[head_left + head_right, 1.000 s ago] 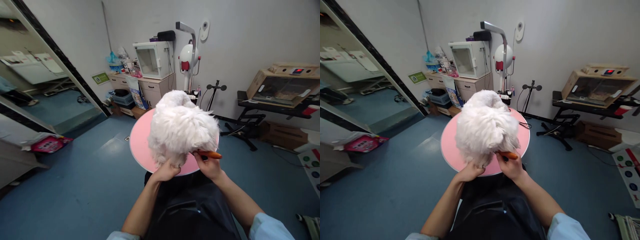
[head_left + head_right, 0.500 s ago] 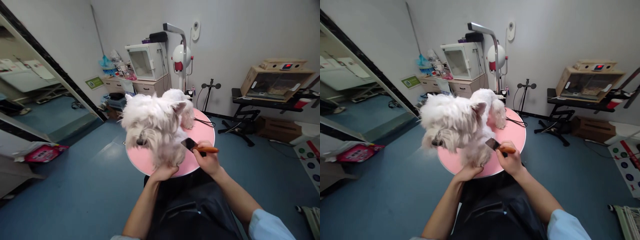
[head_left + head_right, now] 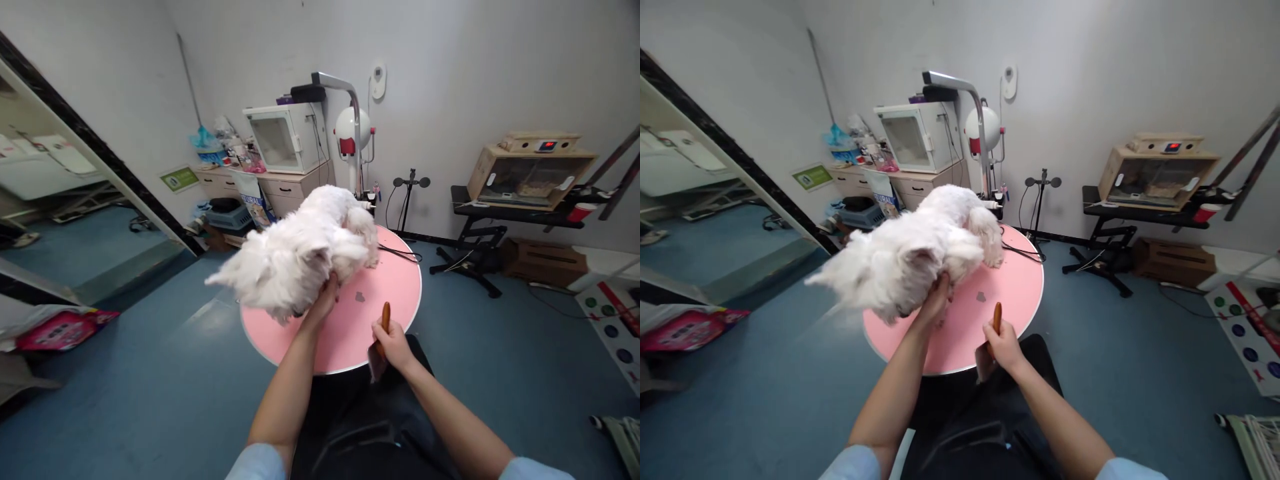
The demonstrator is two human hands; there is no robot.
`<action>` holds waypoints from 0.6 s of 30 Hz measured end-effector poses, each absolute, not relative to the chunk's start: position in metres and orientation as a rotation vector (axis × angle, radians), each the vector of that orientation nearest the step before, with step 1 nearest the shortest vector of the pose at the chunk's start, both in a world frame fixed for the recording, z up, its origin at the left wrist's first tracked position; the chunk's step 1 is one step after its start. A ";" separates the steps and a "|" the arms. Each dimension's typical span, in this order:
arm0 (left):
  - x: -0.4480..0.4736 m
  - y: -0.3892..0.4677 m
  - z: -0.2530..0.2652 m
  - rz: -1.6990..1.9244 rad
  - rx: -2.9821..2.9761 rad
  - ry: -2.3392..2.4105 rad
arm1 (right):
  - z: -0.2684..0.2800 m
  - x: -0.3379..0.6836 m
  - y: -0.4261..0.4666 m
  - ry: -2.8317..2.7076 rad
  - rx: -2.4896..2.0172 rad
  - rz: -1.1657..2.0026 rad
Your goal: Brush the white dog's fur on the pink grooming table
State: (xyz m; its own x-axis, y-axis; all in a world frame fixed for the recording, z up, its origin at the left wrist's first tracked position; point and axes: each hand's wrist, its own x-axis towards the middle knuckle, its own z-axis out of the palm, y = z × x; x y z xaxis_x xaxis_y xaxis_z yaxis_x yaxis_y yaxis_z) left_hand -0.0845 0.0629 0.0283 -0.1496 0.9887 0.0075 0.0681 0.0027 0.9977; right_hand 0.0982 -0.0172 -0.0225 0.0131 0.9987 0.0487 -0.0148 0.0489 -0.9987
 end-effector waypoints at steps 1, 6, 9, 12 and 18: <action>-0.077 0.075 0.031 1.298 1.193 1.390 | -0.024 0.093 -0.018 -1.213 -1.136 1.250; -0.046 0.083 0.028 1.263 1.247 1.260 | -0.014 0.079 -0.001 -1.106 -1.028 1.356; -0.051 0.071 0.021 1.216 1.217 1.125 | -0.001 0.072 0.015 -1.237 -0.922 1.422; -0.065 0.068 0.022 1.120 1.164 1.040 | 0.007 0.061 0.029 -1.348 -0.946 1.331; -0.073 0.082 0.021 1.187 0.900 0.999 | 0.016 0.049 0.037 -1.449 -1.056 1.057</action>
State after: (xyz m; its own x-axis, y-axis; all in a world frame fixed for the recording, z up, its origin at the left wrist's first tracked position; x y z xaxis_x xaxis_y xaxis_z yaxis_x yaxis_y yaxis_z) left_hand -0.0732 0.0821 0.0213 0.0866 0.9866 -0.1380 -0.3044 0.1581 0.9393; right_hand 0.0494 0.0370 0.0158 -0.1056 0.9688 0.2242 0.0827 0.2333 -0.9689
